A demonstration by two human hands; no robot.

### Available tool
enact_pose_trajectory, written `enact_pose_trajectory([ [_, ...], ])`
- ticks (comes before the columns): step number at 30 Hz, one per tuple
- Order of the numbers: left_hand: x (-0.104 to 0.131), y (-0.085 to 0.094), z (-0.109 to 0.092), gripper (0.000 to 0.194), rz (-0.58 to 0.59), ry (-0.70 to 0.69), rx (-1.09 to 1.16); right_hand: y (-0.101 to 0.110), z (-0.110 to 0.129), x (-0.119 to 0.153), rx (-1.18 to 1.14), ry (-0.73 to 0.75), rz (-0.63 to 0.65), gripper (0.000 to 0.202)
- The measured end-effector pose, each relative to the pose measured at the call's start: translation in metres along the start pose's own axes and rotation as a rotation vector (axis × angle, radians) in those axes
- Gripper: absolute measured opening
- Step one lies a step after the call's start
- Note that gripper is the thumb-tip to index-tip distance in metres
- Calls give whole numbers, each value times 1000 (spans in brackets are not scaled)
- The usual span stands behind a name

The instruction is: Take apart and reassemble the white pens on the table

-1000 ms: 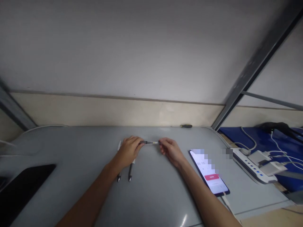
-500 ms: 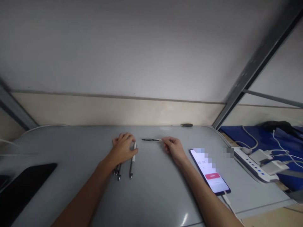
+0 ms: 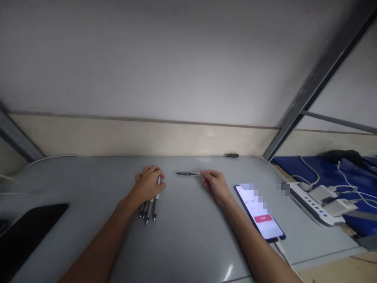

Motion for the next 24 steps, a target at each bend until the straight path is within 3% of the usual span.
enact_pose_trajectory([
  [4,-1,-1,0,18,17,-16,9,0,-1,0,3,2,5,29],
  [16,-1,2,-3,29,-74,-65,21,0,0,1,-18,-2,17,27],
  [20,2,1,-15,37,-153,-156,69,-1,0,2,-16,-30,26,28],
  [24,10,-2,-34,30,-204,-279,139,-5,2,6,-6,-47,62,29],
])
Point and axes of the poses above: each hand's wrist, its own x-axis away from the middle knuckle, its own y-axis out of the back of the hand, z = x × y, the point moved 3 cm from there along -x, towards the middle knuckle, and after that the axes turned 4 degrees about -x, right-handed, at the moved point
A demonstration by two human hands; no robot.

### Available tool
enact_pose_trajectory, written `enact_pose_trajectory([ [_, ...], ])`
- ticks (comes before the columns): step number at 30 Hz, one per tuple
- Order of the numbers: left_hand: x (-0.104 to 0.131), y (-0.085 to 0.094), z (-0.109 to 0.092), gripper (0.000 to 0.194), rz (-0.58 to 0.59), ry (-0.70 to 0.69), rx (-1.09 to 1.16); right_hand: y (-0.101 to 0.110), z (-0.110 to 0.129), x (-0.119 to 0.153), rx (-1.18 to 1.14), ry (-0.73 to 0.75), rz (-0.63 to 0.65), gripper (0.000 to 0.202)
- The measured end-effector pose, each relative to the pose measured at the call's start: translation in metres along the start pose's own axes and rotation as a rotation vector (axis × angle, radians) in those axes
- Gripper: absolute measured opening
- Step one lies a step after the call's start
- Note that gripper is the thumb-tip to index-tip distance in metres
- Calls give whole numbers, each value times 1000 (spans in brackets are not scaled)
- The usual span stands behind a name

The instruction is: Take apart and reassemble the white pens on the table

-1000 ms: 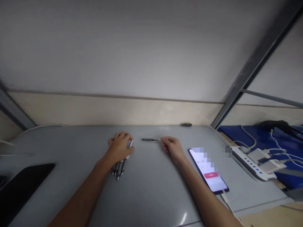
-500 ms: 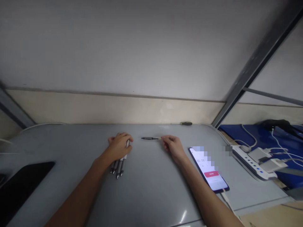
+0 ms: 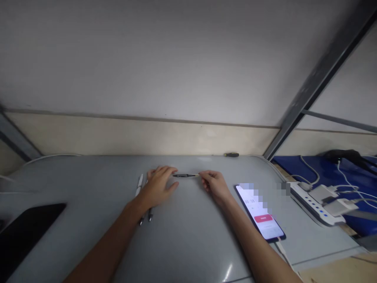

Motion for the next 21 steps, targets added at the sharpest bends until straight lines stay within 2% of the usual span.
enact_pose_trajectory([
  [6,0,-8,-17,20,41,-107,-11,-9,3,6,26,-42,143,24],
  [9,-1,-10,-20,23,55,-152,-85,-11,6,8,136,-24,279,15],
  [11,0,-11,-25,23,59,-203,-140,-13,7,11,243,-12,398,20],
  [13,3,-11,-35,22,63,-266,-194,-16,8,16,348,31,527,22],
  [16,7,-10,-51,22,70,-345,-254,-21,10,24,488,161,656,13],
  [18,8,-10,-57,20,83,-358,-254,-23,9,27,621,231,638,18],
  [21,8,-11,-57,18,101,-315,-210,-26,4,28,955,351,465,23],
])
Point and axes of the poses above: each hand's wrist, its own x-axis away from the middle knuckle, its own y-axis out of the back of the hand, z = x × y, the point moved 3 cm from there along -x, towards the middle knuckle, and after that the axes turned 4 degrees about -x, right-handed, at the moved point
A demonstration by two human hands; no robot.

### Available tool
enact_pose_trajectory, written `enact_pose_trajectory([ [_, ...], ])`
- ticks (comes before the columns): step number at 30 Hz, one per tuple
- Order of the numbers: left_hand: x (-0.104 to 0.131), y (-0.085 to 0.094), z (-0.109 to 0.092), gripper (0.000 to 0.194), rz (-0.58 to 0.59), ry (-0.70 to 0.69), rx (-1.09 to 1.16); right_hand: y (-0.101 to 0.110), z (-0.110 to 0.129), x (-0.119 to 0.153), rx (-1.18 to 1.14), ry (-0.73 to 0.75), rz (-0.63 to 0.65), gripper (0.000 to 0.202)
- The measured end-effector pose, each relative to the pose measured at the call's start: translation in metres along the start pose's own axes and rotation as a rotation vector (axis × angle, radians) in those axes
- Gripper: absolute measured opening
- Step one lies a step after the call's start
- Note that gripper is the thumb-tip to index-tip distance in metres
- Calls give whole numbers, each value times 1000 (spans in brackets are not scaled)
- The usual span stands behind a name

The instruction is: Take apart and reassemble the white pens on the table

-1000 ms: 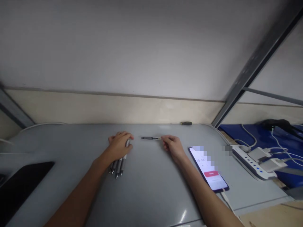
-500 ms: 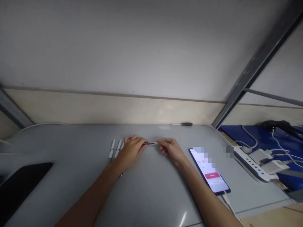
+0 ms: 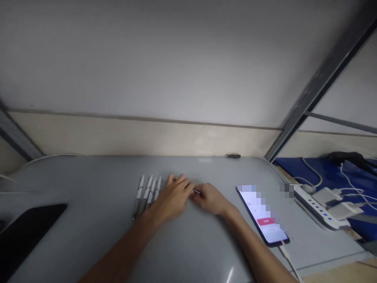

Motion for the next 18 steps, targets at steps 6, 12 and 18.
enact_pose_trajectory([
  [6,5,-10,11,22,46,76,103,-10,1,-3,588,-54,-58,26],
  [12,5,-11,13,28,83,137,171,-7,5,-4,628,-44,-81,25],
  [18,6,-12,26,30,74,198,123,-11,9,-6,594,103,-199,31],
])
Point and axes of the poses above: each hand's wrist, its own x-axis away from the middle knuckle, its own y-axis out of the back of the hand, z = x × y, the point moved 3 cm from there along -x, towards the middle knuckle, and after that the axes turned 4 degrees about -x, right-handed, at the moved point
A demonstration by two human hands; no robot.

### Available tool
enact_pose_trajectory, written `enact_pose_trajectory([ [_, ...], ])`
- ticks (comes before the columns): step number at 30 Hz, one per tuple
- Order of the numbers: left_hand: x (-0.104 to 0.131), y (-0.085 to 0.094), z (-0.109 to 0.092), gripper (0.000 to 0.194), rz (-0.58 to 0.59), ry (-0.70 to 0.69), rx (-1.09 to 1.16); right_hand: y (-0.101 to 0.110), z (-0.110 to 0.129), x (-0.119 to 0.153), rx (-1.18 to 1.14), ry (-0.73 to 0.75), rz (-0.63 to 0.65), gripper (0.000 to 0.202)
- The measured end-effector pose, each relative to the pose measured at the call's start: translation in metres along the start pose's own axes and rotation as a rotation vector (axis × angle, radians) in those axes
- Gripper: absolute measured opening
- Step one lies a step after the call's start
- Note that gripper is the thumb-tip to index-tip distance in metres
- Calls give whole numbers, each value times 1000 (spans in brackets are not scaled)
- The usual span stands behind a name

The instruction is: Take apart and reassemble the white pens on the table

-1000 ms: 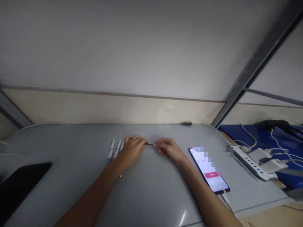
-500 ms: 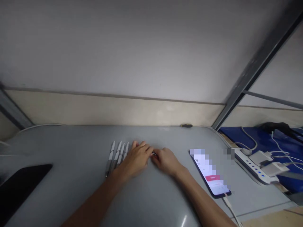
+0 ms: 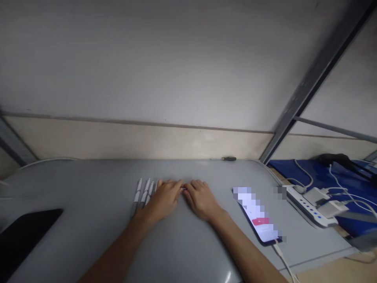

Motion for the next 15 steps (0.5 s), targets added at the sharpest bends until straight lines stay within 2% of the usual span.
enact_pose_trajectory([
  [7,0,-2,-3,31,15,-2,-45,-1,-6,-2,-100,-26,-66,17],
  [11,-1,-3,-4,34,2,1,-34,0,-5,-2,-199,-32,-13,17],
  [15,-1,-5,0,29,9,14,-21,0,-5,-3,-190,-3,16,25],
])
Point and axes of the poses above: each hand's wrist, its own x-axis away from the middle knuckle, its own y-axis out of the back of the hand, z = x × y, the point moved 3 cm from there along -x, towards the middle knuckle, and after that the axes turned 4 degrees about -x, right-handed, at the moved point
